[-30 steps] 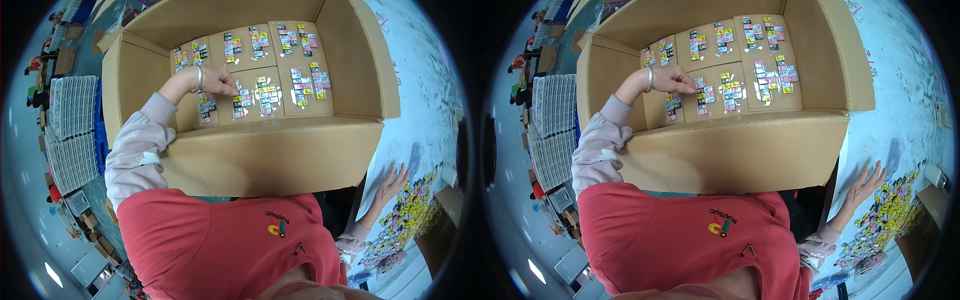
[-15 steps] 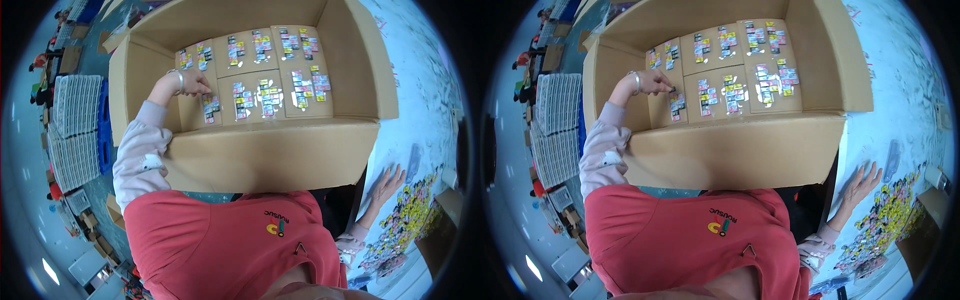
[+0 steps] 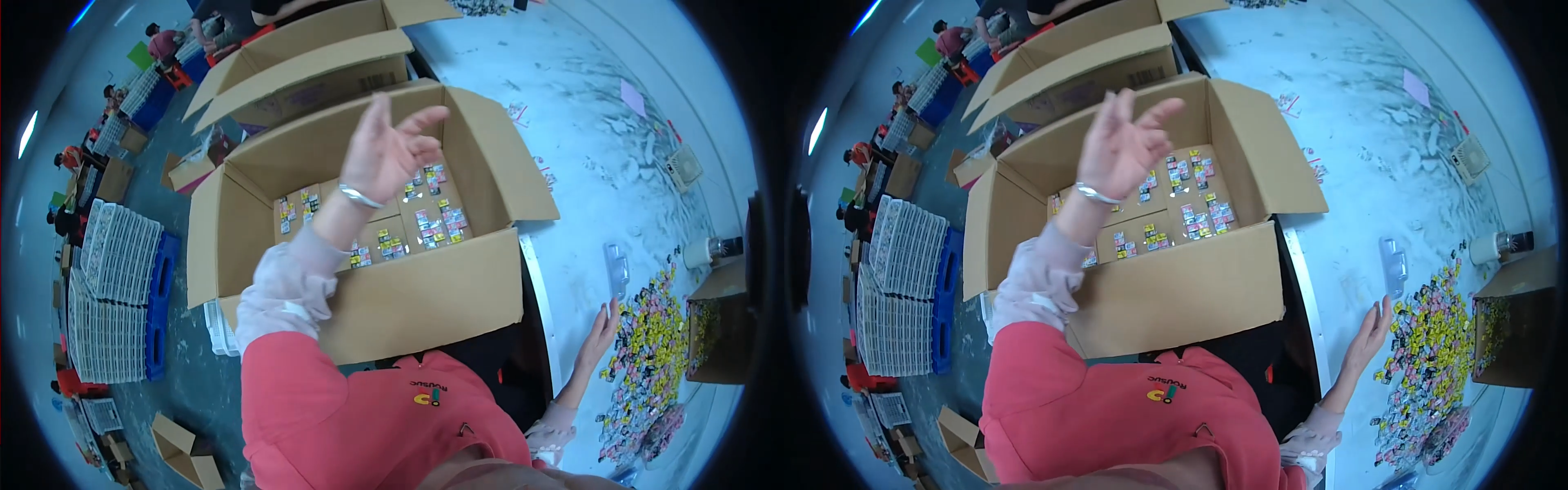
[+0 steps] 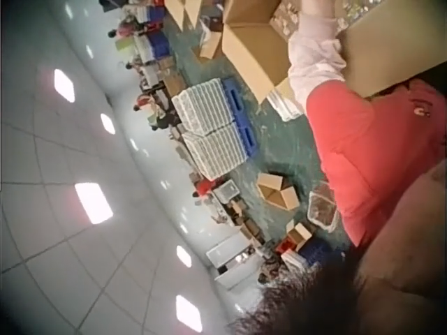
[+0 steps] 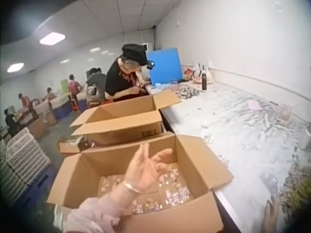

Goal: Sort small colorful items and pack them into clear plastic cases and then into a large cardboard shipping box.

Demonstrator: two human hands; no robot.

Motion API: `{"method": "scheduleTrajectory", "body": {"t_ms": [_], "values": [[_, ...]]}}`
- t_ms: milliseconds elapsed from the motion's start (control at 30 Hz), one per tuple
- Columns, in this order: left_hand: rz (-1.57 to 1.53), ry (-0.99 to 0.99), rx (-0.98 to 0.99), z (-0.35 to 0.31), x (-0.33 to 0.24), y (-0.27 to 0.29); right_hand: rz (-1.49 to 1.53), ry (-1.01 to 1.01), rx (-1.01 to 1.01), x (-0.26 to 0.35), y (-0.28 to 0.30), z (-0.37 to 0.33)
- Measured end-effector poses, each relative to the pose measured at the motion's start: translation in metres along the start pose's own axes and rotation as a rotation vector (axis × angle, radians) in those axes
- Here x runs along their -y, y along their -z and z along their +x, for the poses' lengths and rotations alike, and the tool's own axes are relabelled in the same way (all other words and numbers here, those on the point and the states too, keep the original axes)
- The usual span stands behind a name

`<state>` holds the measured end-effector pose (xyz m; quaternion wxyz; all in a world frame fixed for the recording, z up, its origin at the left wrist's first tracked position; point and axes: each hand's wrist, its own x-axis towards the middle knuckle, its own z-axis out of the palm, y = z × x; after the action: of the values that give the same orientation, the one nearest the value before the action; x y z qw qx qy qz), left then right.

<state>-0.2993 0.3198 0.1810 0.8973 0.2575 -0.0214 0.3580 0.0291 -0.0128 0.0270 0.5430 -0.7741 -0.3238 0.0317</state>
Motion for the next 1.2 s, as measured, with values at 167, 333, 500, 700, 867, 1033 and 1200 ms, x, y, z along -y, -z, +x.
{"method": "scheduleTrajectory", "body": {"t_ms": [167, 333, 500, 700, 867, 1033, 1200], "values": [[-0.182, -0.009, -0.015, 0.02, 0.06, -0.017, -0.19, 0.026, 0.128, -0.018, 0.026, -0.046], [-0.108, 0.177, 0.024, 0.041, 0.182, -0.041, -0.588, 0.228, 0.081, -0.051, 0.033, -0.088], [0.686, 0.409, -0.021, 0.008, 0.299, -0.039, -0.362, 0.257, -0.018, -0.037, 0.015, -0.068], [1.774, -0.301, 0.553, -0.032, 0.395, -0.001, -0.124, -0.021, -0.194, -0.041, 0.05, -0.079], [2.037, -0.196, 0.693, -0.037, 0.413, 0.004, -0.371, -0.011, -0.411, -0.074, 0.098, -0.059], [2.096, -0.226, 0.629, -0.037, 0.412, 0.0, -0.803, 0.105, -0.365, -0.068, 0.075, 0.002], [2.102, -0.129, 0.634, -0.039, 0.412, 0.011, -0.893, 0.279, -0.159, -0.076, 0.03, 0.067]]}}
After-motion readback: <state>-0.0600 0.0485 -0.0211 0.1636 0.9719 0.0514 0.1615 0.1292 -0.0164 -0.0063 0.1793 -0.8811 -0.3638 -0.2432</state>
